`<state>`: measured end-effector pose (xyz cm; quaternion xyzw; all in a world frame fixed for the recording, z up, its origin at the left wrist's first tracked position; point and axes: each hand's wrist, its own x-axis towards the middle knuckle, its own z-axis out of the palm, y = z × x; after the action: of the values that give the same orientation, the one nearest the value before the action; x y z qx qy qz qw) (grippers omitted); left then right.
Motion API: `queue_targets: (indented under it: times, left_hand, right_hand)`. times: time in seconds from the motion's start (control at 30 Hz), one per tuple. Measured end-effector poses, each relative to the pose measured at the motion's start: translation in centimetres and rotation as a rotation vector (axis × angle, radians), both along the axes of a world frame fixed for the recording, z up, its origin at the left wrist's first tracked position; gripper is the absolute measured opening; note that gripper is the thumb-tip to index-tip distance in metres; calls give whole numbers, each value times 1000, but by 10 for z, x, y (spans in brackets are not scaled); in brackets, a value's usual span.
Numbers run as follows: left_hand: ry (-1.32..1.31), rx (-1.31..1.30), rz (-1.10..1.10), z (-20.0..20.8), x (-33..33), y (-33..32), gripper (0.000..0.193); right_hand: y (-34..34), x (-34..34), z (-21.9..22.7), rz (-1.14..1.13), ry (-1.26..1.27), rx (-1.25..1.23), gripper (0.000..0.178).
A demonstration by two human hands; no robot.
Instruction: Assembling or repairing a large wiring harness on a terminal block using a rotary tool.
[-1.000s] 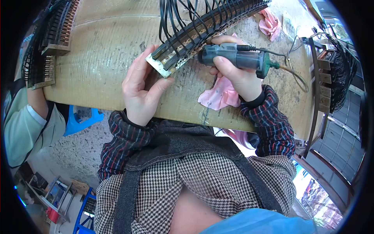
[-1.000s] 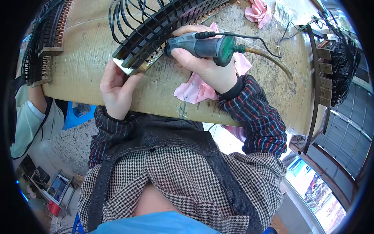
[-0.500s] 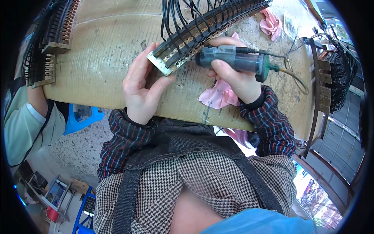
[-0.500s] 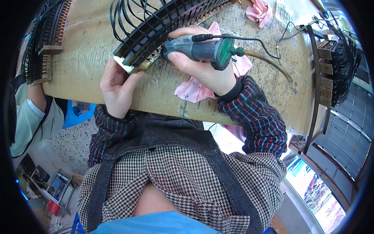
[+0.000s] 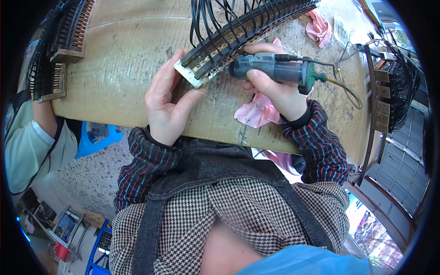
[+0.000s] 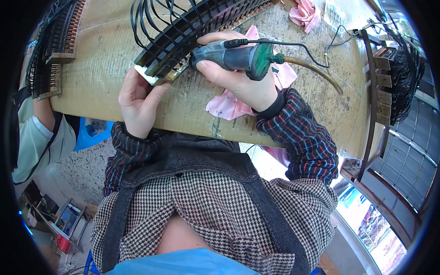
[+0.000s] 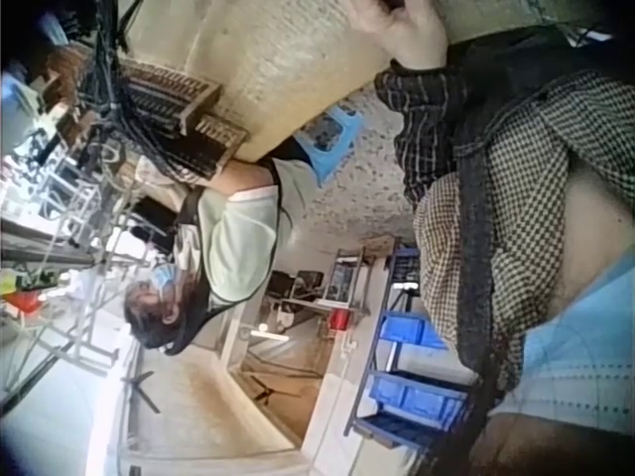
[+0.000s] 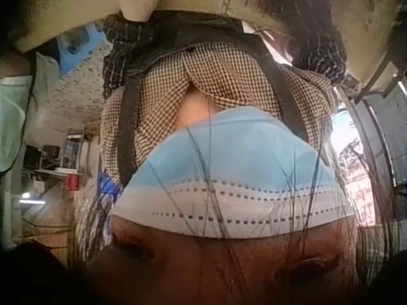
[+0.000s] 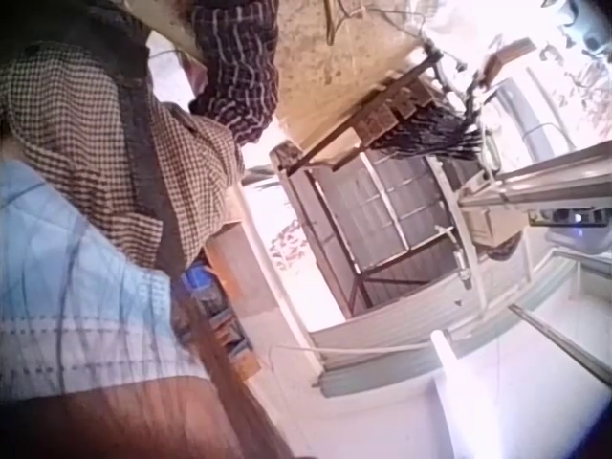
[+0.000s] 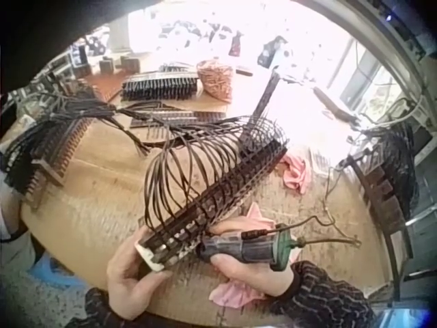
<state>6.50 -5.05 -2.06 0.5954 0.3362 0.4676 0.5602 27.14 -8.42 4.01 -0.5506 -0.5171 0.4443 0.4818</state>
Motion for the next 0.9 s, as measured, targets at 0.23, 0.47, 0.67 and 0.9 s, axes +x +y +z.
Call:
queue_targets:
  times: [0.23, 0.47, 0.67, 0.9]
  left_hand:
    - [8, 28, 17, 3, 2, 0, 63]
    - [15, 74, 30, 3, 3, -2, 62]
    - [50, 93, 33, 2, 3, -4, 63]
    - [86, 113, 60, 6, 7, 0, 62]
  right_hand:
    - [-2, -5, 1, 21, -15, 54, 31]
    - [-4, -5, -1, 29, -103, 49, 33]
    - [-7, -3, 1, 36, -95, 43, 32]
    - [-6, -2, 15, 36, 43, -97, 35]
